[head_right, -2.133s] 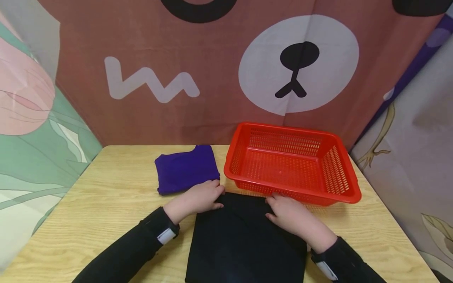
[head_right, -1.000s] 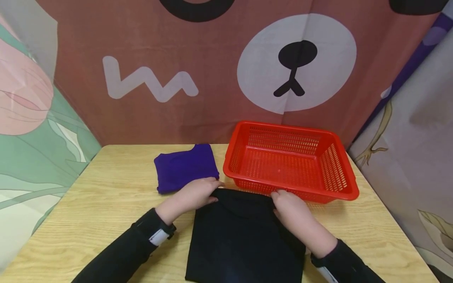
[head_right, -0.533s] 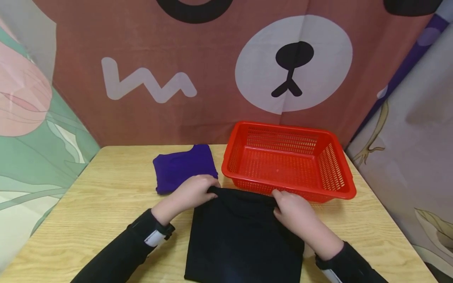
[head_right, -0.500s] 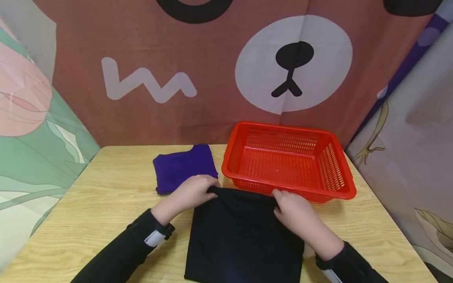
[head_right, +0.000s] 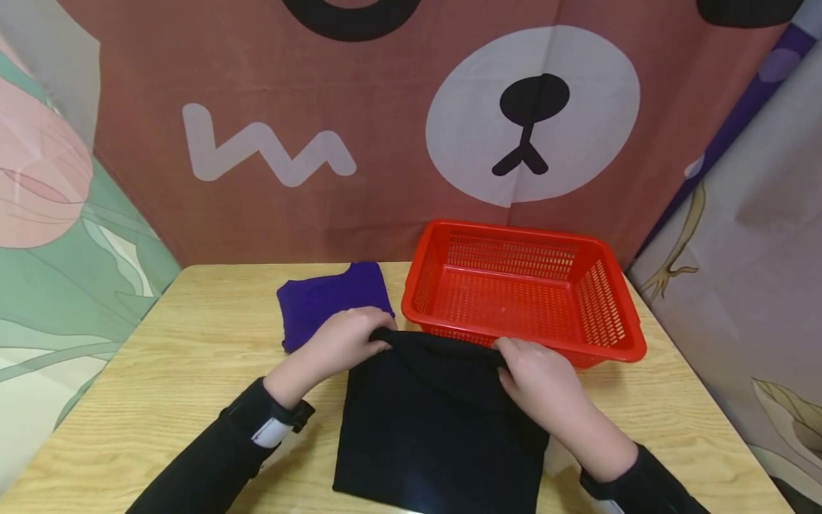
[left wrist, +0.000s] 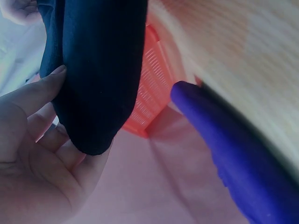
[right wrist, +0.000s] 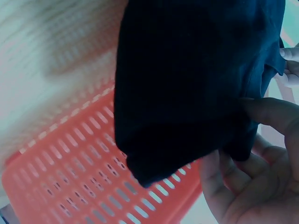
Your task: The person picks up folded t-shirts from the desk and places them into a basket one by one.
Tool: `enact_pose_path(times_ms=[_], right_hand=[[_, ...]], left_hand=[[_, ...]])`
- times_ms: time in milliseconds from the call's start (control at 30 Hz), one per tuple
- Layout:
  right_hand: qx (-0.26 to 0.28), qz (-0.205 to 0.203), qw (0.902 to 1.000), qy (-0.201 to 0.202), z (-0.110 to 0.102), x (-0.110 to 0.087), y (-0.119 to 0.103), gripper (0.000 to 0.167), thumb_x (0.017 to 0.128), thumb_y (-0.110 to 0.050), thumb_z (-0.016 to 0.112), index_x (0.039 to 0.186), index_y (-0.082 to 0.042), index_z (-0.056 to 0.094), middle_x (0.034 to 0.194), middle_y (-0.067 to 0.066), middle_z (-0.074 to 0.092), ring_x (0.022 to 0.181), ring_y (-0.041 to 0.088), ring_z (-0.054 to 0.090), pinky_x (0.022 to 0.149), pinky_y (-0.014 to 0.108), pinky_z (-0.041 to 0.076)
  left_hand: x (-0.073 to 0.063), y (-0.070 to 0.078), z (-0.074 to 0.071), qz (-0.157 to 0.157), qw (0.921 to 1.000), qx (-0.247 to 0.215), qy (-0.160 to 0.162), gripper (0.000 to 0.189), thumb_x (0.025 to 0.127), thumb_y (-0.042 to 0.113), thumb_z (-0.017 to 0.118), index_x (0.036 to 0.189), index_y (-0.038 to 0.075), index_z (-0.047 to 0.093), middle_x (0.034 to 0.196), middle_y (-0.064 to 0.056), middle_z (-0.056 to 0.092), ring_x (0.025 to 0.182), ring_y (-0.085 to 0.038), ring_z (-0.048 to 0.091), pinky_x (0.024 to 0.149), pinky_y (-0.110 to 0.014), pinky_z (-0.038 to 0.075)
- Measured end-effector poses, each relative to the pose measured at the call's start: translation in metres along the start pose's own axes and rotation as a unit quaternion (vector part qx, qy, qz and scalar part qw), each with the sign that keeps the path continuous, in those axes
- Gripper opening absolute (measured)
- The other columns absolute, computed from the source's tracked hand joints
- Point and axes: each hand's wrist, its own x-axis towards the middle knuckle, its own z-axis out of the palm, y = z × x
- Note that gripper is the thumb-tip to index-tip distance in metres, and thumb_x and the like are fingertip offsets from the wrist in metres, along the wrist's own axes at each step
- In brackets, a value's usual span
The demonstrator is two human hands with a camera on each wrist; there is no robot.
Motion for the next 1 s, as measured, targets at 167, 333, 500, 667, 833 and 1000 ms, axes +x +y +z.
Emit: enact_pose_path(times_ms=[167,333,500,667,833,1000], right_hand=[[0.019,0.013,0.9996,0.018,-0.011,0.001,0.001,0.036,0.081,-0.009,0.091,0.108,-0.009,0.068,0.090,0.005,0.078,0.067,0.017,0.068,0.056,0.036,0.054],[0.075,0.042,0.9961,0.019,-0.025,0.003,0.005,0.032,0.081,-0.009,0.091,0.106,-0.011,0.072,0.096,0.005,0.079,0.072,0.017,0.070,0.064,0.038,0.058],[0.129,0.053,0.9898,0.030,-0.039,0.006,0.012,0.031,0.078,-0.006,0.093,0.102,-0.013,0.075,0.093,0.000,0.077,0.072,0.012,0.061,0.064,0.030,0.055],[0.133,0.040,0.9894,0.044,-0.050,0.010,0.017,0.033,0.077,-0.005,0.095,0.103,-0.014,0.077,0.093,-0.003,0.076,0.073,0.008,0.057,0.064,0.026,0.053],[0.123,0.027,0.9908,0.049,-0.060,0.015,0.021,0.034,0.076,-0.004,0.095,0.104,-0.013,0.077,0.096,-0.001,0.078,0.077,0.014,0.065,0.068,0.030,0.059],[0.120,0.029,0.9907,0.056,-0.070,0.018,0.023,0.034,0.075,-0.004,0.095,0.103,-0.012,0.077,0.095,0.001,0.078,0.081,0.021,0.068,0.065,0.028,0.057]], left_hand=[[-0.001,0.004,-0.010,0.002,0.9997,-0.001,0.024,0.015,0.095,0.014,0.082,0.109,0.011,0.077,0.105,-0.004,0.077,0.096,-0.021,0.072,0.090,-0.039,0.063],[-0.002,0.007,-0.018,0.010,0.9981,0.005,0.061,0.014,0.094,0.013,0.082,0.107,0.013,0.078,0.106,-0.003,0.078,0.097,-0.020,0.073,0.089,-0.039,0.063],[-0.002,0.012,-0.028,0.017,0.9962,0.011,0.085,0.015,0.094,0.013,0.083,0.108,0.012,0.077,0.108,-0.003,0.078,0.098,-0.020,0.073,0.089,-0.038,0.063],[0.000,0.016,-0.036,0.020,0.9945,0.006,0.102,0.017,0.094,0.011,0.082,0.110,0.010,0.076,0.109,-0.005,0.078,0.101,-0.021,0.073,0.092,-0.038,0.062],[0.003,0.017,-0.043,0.022,0.9940,-0.007,0.107,0.017,0.096,0.009,0.080,0.112,0.010,0.076,0.108,-0.005,0.077,0.101,-0.022,0.071,0.094,-0.039,0.062],[0.005,0.020,-0.050,0.022,0.9927,-0.020,0.117,0.017,0.096,0.009,0.080,0.112,0.010,0.076,0.109,-0.004,0.077,0.100,-0.021,0.071,0.094,-0.038,0.062]])
